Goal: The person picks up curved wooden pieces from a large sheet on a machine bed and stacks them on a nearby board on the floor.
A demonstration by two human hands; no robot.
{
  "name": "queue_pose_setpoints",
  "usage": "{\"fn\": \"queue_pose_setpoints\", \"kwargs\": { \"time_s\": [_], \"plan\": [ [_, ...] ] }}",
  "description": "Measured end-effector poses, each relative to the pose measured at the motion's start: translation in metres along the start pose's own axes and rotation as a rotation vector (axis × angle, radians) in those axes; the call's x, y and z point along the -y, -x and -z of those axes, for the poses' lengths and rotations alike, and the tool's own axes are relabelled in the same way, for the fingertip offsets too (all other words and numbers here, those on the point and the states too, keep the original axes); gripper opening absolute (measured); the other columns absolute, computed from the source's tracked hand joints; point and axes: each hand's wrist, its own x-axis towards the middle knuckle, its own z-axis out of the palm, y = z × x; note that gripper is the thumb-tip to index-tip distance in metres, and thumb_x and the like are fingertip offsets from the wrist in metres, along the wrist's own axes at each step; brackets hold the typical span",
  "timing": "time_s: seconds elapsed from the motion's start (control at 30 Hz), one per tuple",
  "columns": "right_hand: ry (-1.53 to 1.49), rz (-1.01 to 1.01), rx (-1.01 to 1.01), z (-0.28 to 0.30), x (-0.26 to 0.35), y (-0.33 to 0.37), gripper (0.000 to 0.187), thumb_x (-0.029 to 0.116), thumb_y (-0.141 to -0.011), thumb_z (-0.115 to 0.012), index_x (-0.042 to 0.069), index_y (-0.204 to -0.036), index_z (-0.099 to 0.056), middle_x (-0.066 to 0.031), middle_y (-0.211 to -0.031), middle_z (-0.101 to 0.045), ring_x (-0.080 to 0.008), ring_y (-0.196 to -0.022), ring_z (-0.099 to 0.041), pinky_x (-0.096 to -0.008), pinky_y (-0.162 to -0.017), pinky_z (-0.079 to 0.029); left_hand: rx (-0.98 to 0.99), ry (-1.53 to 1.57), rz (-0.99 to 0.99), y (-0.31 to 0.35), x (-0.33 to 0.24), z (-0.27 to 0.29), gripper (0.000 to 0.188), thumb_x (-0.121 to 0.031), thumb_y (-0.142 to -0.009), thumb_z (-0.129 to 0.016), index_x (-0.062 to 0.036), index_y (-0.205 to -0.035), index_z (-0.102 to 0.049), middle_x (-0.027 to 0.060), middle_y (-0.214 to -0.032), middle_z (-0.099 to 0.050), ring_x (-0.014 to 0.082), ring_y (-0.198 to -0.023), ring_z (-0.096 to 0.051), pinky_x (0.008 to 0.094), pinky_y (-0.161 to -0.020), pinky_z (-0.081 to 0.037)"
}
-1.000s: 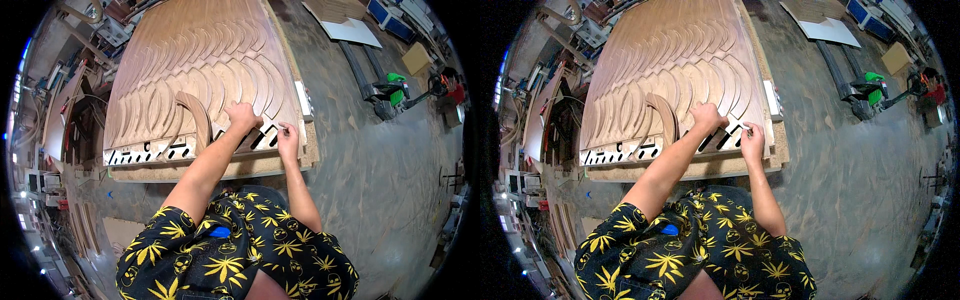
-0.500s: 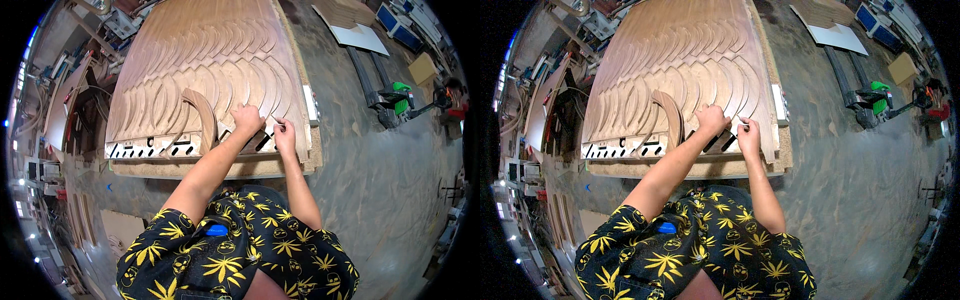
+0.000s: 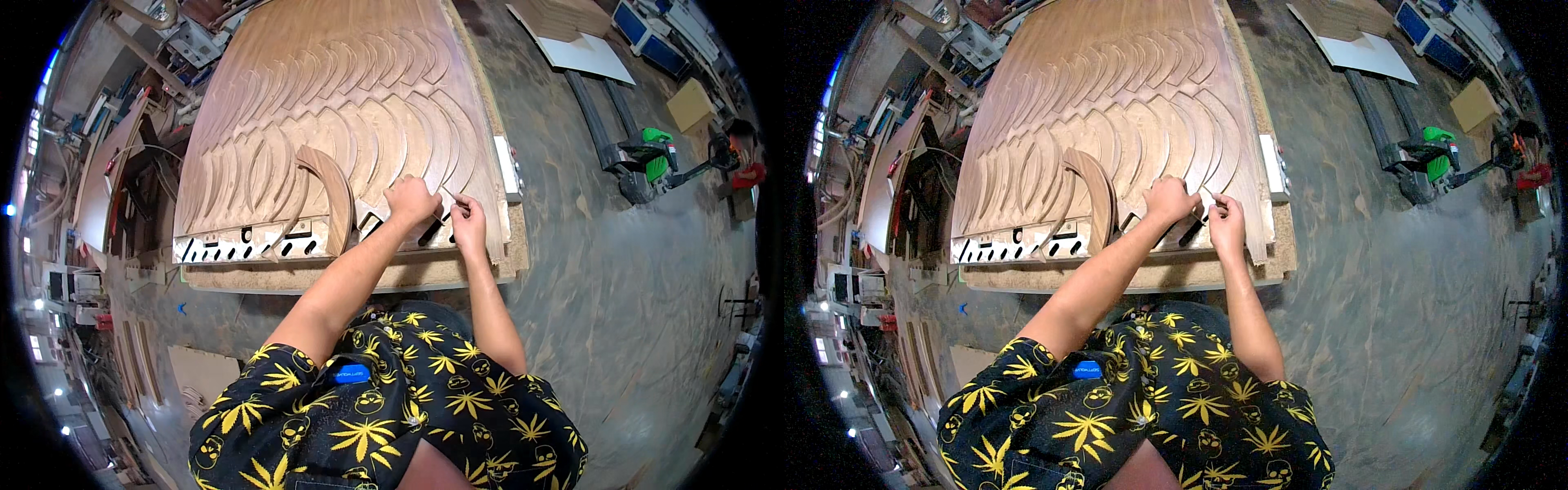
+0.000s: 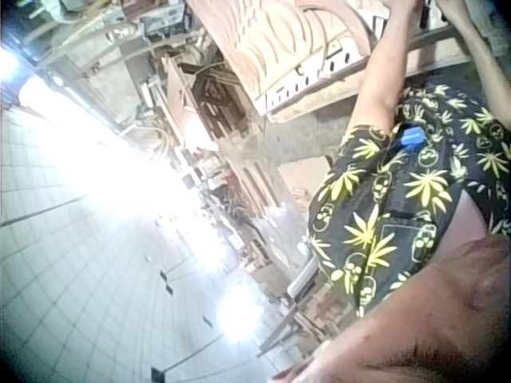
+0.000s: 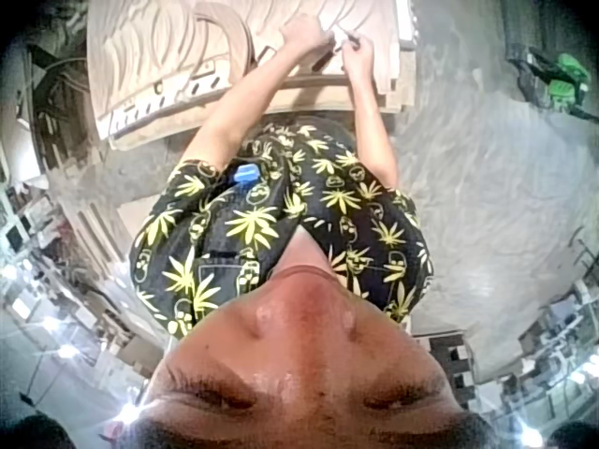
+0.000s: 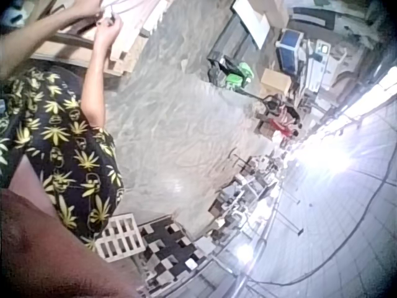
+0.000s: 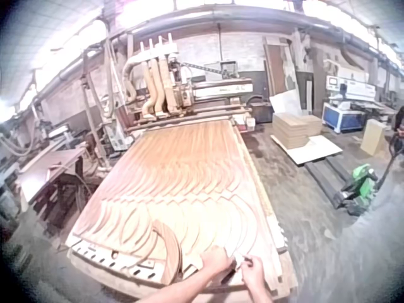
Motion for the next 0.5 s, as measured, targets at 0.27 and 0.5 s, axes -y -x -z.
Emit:
{"fn": "queue_pose_setpoints", "kwargs": {
  "time_s": [0.27,0.5],
  "plan": [
    [0.017,-0.006,-0.012,-0.001,-0.002,0.001,0.024,0.007,-0.09,-0.063,-0.002,-0.113,-0.065,-0.0111,-0.107,-0.062,-0.0166,-0.086,-0.063,-0.0307,-0.079,-0.052,-0.057,0.262,0.146,-0.012,0.013,-0.009,0.041,-0.038,-0.074,-0.073,-0.0099,-0.103,-0.076,0.0143,-0.112,-0.07,0.0318,-0.112,-0.062,0.0483,-0.094,-0.047],
    [0.005,-0.012,-0.025,0.003,-0.007,0.0,0.025,0.007,-0.09,-0.063,-0.002,-0.113,-0.065,-0.0116,-0.11,-0.063,-0.0172,-0.087,-0.064,-0.0311,-0.08,-0.052,-0.147,0.318,0.153,-0.01,0.004,-0.006,0.047,-0.04,-0.069,-0.074,-0.0052,-0.1,-0.076,0.0198,-0.1,-0.073,0.0335,-0.096,-0.071,0.043,-0.086,-0.054]
  ]
}}
